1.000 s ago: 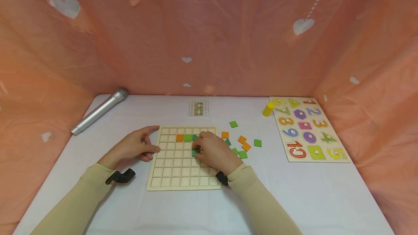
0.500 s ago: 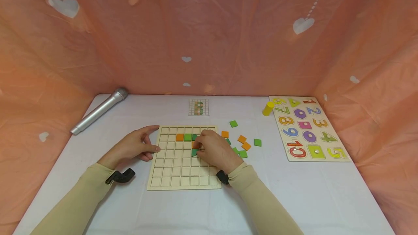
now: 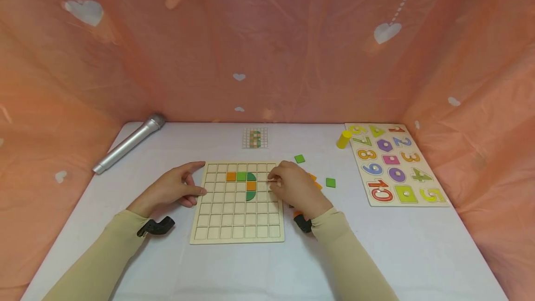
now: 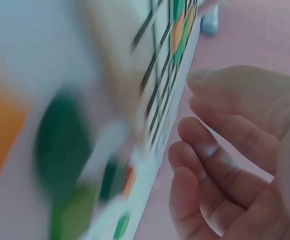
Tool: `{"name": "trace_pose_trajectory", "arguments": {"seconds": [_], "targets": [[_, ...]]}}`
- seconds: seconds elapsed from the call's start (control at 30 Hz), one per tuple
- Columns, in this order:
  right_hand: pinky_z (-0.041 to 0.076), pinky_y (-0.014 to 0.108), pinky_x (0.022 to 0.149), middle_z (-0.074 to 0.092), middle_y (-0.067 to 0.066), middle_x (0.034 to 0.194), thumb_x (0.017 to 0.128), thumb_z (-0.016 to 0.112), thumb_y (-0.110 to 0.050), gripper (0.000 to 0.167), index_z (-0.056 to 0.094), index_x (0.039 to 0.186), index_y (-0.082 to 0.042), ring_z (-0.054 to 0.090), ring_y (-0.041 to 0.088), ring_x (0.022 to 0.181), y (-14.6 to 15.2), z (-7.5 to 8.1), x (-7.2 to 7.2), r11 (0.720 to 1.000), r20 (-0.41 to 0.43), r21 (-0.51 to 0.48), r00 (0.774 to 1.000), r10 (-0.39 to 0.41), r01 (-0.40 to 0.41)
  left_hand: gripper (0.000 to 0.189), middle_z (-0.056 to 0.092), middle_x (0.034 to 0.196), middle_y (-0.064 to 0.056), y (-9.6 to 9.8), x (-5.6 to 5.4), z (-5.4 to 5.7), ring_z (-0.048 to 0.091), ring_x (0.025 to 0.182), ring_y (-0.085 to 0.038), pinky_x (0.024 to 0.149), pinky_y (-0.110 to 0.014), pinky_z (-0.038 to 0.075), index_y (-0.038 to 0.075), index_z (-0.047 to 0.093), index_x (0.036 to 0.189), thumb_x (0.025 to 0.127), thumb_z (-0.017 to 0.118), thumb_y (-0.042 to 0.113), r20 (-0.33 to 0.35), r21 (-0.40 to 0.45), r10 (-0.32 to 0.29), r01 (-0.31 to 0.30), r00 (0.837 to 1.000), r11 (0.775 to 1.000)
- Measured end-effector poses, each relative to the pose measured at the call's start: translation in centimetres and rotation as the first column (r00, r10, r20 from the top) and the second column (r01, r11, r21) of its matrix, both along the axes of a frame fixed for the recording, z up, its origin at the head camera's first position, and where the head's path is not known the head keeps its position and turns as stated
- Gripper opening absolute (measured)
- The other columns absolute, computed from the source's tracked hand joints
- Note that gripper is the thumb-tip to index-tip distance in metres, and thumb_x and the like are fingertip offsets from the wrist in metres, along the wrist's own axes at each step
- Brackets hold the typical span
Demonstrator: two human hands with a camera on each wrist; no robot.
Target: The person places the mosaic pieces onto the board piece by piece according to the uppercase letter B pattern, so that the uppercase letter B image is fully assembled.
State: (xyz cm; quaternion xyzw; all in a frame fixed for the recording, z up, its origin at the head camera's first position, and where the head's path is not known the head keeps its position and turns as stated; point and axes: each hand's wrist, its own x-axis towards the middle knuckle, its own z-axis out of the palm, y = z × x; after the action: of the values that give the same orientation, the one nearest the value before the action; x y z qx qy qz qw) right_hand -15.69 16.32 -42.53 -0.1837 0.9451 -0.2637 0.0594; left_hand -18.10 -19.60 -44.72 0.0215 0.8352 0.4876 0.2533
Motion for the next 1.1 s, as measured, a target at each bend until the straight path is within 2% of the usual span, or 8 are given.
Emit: {"name": "trace_pose_trajectory", "arguments": {"seconds": [0.07,0.2,0.3,0.5,0.67,0.83,1.1], "targets": [[0.058,0.035,0.087,0.070,-0.003,0.109,0.100,0.076,-0.019,0.018,0.079,0.118,-0.013,0.063,0.017,0.096,1.5,0.1,0.1,0.999,0.028,-0.010,0.999,-0.047,0.047,0.097,0.061,0.096,-0.014,-0.1,0.1,0.0,0.076,0.070,-0.018,0.067,-0.034,0.069,0.016,0.033,0.171,0.091,0.088,0.016,0.003,-0.003,0.005,-0.005,1.000,1.000],[0.060,0.042,0.093,0.071,-0.001,0.115,0.102,0.076,-0.021,0.019,0.079,0.120,-0.015,0.064,0.020,0.102,4.9,0.0,0.7,0.989,0.069,0.003,0.987,-0.145,0.145,0.097,0.061,0.096,-0.014,-0.2,0.2,-0.1,0.076,0.070,-0.018,0.067,-0.034,0.069,0.017,0.033,0.171,0.091,0.089,0.016,0.005,-0.006,0.008,-0.008,1.000,1.000],[0.059,0.050,0.103,0.072,0.001,0.118,0.102,0.075,-0.023,0.019,0.079,0.120,-0.016,0.066,0.023,0.109,7.6,-0.2,1.3,0.980,0.057,0.027,0.978,-0.199,0.197,0.097,0.061,0.095,-0.014,-0.2,0.2,-0.3,0.076,0.070,-0.019,0.067,-0.034,0.069,0.016,0.033,0.171,0.091,0.089,0.016,0.005,-0.009,0.011,-0.011,1.000,1.000],[0.059,0.055,0.101,0.071,0.008,0.124,0.101,0.074,-0.021,0.027,0.077,0.127,-0.013,0.065,0.029,0.113,11.9,-0.3,2.3,0.959,0.044,0.051,0.959,-0.281,0.279,0.097,0.061,0.095,-0.014,-0.2,0.2,-0.2,0.076,0.070,-0.019,0.066,-0.034,0.069,0.016,0.033,0.171,0.091,0.088,0.015,0.006,-0.011,0.018,-0.018,1.000,1.000],[0.058,0.059,0.103,0.069,0.014,0.130,0.101,0.075,-0.021,0.033,0.075,0.133,-0.010,0.064,0.033,0.118,13.8,-0.7,2.6,0.958,0.045,0.071,0.958,-0.282,0.279,0.096,0.061,0.096,-0.014,-0.3,0.1,-0.1,0.076,0.070,-0.019,0.067,-0.034,0.069,0.017,0.033,0.170,0.092,0.088,0.016,0.001,-0.014,0.017,-0.017,1.000,1.000],[0.059,0.053,0.096,0.070,0.013,0.129,0.100,0.077,-0.024,0.036,0.075,0.134,-0.011,0.064,0.030,0.111,14.3,-0.8,2.6,0.960,0.053,0.091,0.962,-0.270,0.264,0.096,0.061,0.095,-0.014,-0.1,0.2,-0.1,0.076,0.070,-0.019,0.067,-0.035,0.069,0.017,0.034,0.170,0.091,0.089,0.017,0.006,-0.003,0.009,-0.009,1.000,1.000],[0.058,0.046,0.091,0.071,0.011,0.121,0.100,0.077,-0.021,0.029,0.078,0.128,-0.012,0.063,0.027,0.104,14.2,-0.5,1.7,0.966,0.032,0.109,0.970,-0.241,0.236,0.096,0.062,0.094,-0.014,0.1,0.1,-0.1,0.076,0.070,-0.019,0.066,-0.035,0.069,0.018,0.034,0.170,0.091,0.089,0.017,0.005,-0.004,0.019,-0.019,1.000,1.000]]}}
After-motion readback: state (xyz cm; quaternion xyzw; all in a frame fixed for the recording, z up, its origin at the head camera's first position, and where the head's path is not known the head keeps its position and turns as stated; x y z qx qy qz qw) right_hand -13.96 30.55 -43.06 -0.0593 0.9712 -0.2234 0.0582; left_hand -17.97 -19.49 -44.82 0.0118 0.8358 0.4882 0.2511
